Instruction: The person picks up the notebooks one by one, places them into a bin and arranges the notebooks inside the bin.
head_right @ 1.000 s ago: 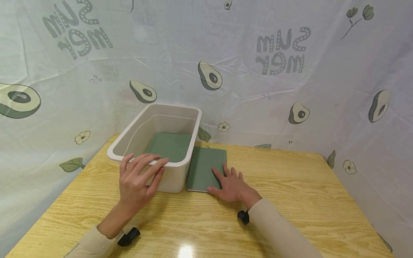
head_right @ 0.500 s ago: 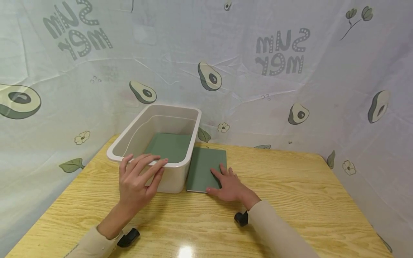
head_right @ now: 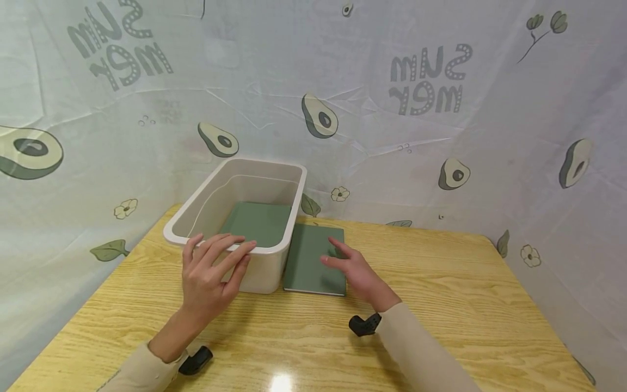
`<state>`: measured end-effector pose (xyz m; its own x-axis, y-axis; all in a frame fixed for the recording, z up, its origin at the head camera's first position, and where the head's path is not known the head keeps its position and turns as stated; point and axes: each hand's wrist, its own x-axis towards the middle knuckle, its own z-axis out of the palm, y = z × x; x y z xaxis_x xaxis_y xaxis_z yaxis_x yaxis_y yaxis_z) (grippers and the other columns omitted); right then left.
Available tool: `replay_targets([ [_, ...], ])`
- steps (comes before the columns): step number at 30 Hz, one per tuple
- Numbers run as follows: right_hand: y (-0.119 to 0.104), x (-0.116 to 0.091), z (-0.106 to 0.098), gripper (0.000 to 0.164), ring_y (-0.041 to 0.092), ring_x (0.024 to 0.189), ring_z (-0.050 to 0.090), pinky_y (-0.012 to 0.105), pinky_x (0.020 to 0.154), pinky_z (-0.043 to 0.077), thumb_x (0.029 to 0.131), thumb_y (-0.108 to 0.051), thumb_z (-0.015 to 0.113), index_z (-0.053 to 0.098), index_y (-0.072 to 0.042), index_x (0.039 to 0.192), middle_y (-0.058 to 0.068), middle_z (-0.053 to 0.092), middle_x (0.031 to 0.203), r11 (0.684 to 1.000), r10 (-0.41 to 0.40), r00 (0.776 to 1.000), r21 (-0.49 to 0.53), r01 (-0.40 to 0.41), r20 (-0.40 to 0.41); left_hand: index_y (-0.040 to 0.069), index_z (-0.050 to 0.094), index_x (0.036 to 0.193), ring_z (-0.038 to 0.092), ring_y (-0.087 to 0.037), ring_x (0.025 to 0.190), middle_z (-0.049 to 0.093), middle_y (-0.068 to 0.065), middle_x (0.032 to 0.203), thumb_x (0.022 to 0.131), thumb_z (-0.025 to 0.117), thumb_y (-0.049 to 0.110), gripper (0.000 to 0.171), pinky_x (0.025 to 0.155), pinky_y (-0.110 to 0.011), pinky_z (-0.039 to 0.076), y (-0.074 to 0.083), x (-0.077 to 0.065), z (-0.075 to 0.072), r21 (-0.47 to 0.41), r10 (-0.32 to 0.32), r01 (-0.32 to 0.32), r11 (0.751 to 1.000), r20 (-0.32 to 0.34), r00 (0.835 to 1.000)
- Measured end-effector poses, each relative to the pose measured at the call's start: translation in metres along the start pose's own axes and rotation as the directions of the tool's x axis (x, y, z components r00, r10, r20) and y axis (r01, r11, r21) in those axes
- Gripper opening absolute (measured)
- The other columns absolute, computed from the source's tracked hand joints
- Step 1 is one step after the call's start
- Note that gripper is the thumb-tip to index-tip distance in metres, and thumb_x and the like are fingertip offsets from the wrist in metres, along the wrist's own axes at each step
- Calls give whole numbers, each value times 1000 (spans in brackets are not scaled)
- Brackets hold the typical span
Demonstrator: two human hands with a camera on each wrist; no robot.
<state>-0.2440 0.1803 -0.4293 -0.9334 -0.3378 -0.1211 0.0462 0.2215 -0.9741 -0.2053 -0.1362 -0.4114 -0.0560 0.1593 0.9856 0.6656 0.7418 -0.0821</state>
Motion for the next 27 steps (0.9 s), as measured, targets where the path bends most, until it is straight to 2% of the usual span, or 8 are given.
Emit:
replay_targets([
  [5, 3, 1, -6, 71, 39, 168, -3, 61, 133, -2, 112, -19, 47, 8, -9, 172, 17, -5, 180, 968, -29, 999, 250, 36, -31, 17, 84, 111, 72, -34, 102, 79, -11, 107, 102, 69, 26, 20, 101, -63, 40, -1, -1, 0, -6, -9, 9, 1000, 0, 1000],
  [10, 9, 2, -10, 71, 36, 168, -4, 56, 134, 1, 113, -13, 44, 4, -10, 172, 16, -11, 179, 859, -21, 996, 509, 59, -81, 17, 84, 111, 71, -35, 102, 79, -11, 107, 101, 70, 26, 19, 101, -64, 40, -2, -2, -1, -7, -16, 16, 1000, -2, 1000],
  [13, 12, 1, -12, 72, 36, 168, 4, 54, 135, 5, 112, -12, 46, 6, -13, 172, 14, -9, 180, 790, 21, 992, 610, 61, -125, 17, 84, 111, 71, -35, 102, 79, -11, 107, 101, 70, 26, 19, 101, -64, 40, -2, -2, -2, -3, -17, 17, 1000, -4, 1000],
  [15, 13, 1, -13, 74, 36, 167, 9, 56, 135, 7, 112, -11, 48, 7, -16, 173, 13, -8, 180, 762, 47, 988, 645, 59, -147, 17, 84, 111, 71, -35, 102, 79, -11, 107, 101, 70, 26, 19, 101, -64, 40, -2, -2, -2, -3, -19, 19, 1000, -2, 1000],
  [18, 13, 0, -16, 75, 37, 167, 11, 58, 134, 9, 112, -11, 47, 3, -19, 173, 12, -10, 180, 745, 66, 986, 665, 54, -154, 16, 84, 111, 71, -35, 102, 79, -11, 107, 102, 70, 26, 19, 101, -64, 40, -2, -2, -2, -2, -20, 20, 1000, -4, 1000],
  [23, 13, -1, -18, 77, 41, 166, 9, 62, 132, 11, 113, -11, 45, -3, -18, 172, 15, -8, 179, 751, 78, 988, 660, 30, -134, 16, 84, 109, 71, -35, 101, 79, -11, 106, 102, 70, 26, 19, 100, -64, 40, -2, -1, -3, -4, -14, 14, 1000, -20, 1000],
  [25, 11, 0, -17, 77, 42, 165, 13, 60, 131, 19, 112, -9, 45, -4, -16, 172, 18, -3, 179, 766, 87, 989, 642, 9, -118, 16, 84, 109, 71, -35, 101, 79, -11, 105, 102, 70, 26, 19, 100, -64, 40, -2, -1, -2, -6, -11, 11, 1000, -22, 1000],
  [27, 9, 2, -15, 76, 41, 163, 21, 54, 126, 34, 112, -8, 45, -1, -13, 172, 20, 4, 178, 786, 102, 989, 618, -11, -112, 16, 84, 109, 72, -35, 100, 79, -11, 105, 102, 70, 26, 19, 100, -64, 40, -1, 0, -2, -8, -9, 9, 1000, -24, 1000],
])
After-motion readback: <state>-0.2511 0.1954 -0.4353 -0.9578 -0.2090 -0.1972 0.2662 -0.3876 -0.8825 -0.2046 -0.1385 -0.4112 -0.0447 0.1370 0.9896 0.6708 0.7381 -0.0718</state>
